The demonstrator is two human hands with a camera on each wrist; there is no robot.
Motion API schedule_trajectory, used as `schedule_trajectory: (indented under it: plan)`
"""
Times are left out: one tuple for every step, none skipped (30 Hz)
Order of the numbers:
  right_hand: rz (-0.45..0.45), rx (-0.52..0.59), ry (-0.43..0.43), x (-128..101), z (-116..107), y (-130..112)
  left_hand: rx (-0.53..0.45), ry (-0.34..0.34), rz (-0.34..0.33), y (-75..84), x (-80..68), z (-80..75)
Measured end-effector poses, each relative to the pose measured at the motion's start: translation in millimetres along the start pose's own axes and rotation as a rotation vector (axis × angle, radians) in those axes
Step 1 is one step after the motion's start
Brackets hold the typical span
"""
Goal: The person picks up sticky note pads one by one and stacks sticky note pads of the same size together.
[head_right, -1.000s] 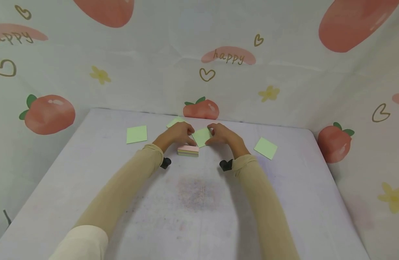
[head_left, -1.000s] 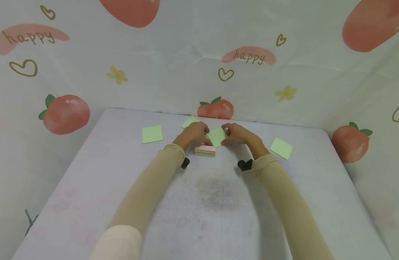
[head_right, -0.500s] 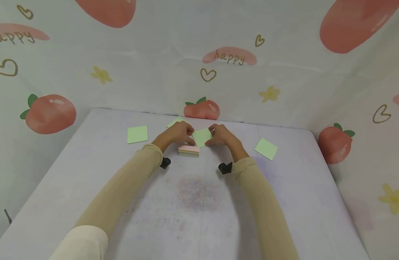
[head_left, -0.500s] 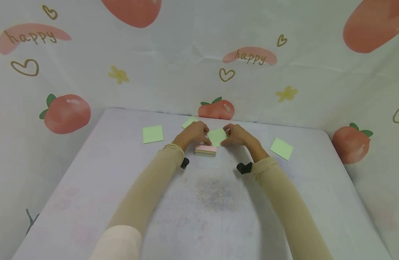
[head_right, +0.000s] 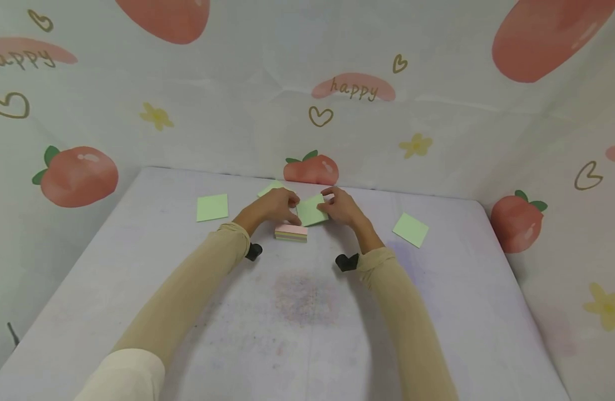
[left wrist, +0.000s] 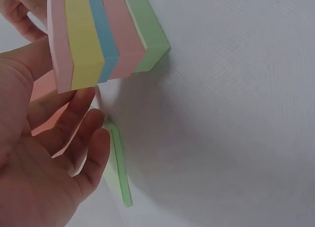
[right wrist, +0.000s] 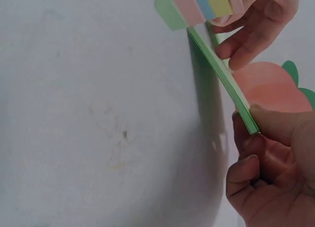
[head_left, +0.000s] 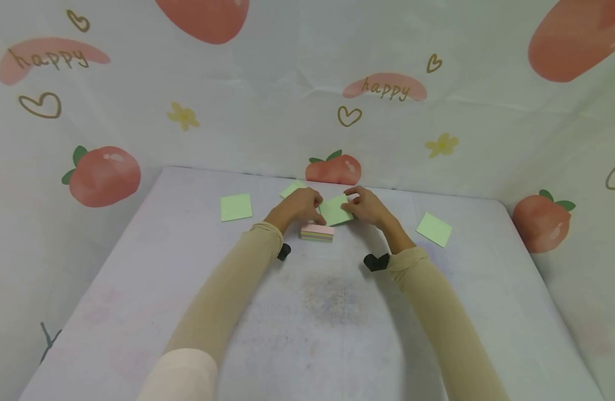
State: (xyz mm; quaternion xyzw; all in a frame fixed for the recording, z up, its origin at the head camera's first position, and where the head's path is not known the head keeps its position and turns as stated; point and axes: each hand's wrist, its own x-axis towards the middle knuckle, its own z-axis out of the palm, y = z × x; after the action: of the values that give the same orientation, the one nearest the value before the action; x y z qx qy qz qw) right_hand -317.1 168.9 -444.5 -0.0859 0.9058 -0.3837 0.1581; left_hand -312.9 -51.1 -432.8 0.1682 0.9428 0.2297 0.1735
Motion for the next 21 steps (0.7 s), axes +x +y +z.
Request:
schedule_trajectory:
  plan:
    - [-0.005,0.023,0.014,0,0,0,0.002,0.005,0.001,0.0,0.1,-0.3]
    - [-0.009,0.038,0.028,0,-1,-1,0.004,0.012,0.003,-0.2,0.0,-0.7]
    - [-0.016,0.055,0.040,-1,-1,-1,0.002,0.022,0.005,-0.4,0.1,-1.2]
    - [-0.022,0.076,0.053,-1,-2,-2,-0.009,0.034,0.004,-0.6,-0.1,-1.9]
    - [-0.028,0.096,0.064,-1,-3,-3,-0.025,0.046,0.006,-0.9,-0.2,-2.7]
    - [-0.034,0.120,0.074,-2,-4,-4,-0.042,0.057,0.010,-1.1,-0.6,-3.7]
    - [-0.036,0.145,0.079,-2,-6,-5,-0.061,0.066,0.014,-1.6,-1.1,-4.7]
    - [-0.041,0.167,0.084,-3,-7,-5,-0.081,0.074,0.020,-2.0,-1.7,-5.8]
    - [-0.045,0.190,0.085,-3,-8,-6,-0.098,0.084,0.027,-2.6,-2.3,-6.8]
    - [-0.047,0.207,0.088,-3,-8,-7,-0.116,0.095,0.035,-3.1,-3.4,-7.8]
    - [-0.050,0.223,0.088,-3,-9,-7,-0.123,0.106,0.044,-3.8,-4.3,-8.8]
    - [-0.053,0.241,0.089,-4,-10,-8,-0.126,0.116,0.053,-4.5,-5.6,-9.8]
    - [-0.056,0.254,0.087,-4,-10,-10,-0.124,0.125,0.060,-5.2,-6.8,-10.6]
    - [-0.059,0.266,0.086,-5,-10,-11,-0.118,0.137,0.066,-5.8,-8.2,-11.3]
    - [-0.062,0.275,0.088,-6,-10,-13,-0.111,0.147,0.069,-6.4,-9.8,-12.0]
    - [-0.064,0.288,0.089,-7,-10,-15,-0.104,0.155,0.070,-6.7,-11.4,-12.8]
    - [-0.068,0.302,0.089,-7,-9,-16,-0.093,0.160,0.068,-7.0,-13.1,-13.6]
    - [-0.072,0.312,0.089,-8,-9,-18,-0.084,0.162,0.065,-7.2,-14.7,-14.2]
    - [-0.075,0.317,0.087,-9,-9,-19,-0.071,0.165,0.059,-7.4,-16.3,-14.9]
    - [-0.079,0.322,0.087,-9,-9,-21,-0.062,0.167,0.053,-7.2,-18.1,-15.8]
    - [-0.085,0.326,0.085,-9,-9,-22,-0.053,0.166,0.046,-7.2,-19.9,-16.7]
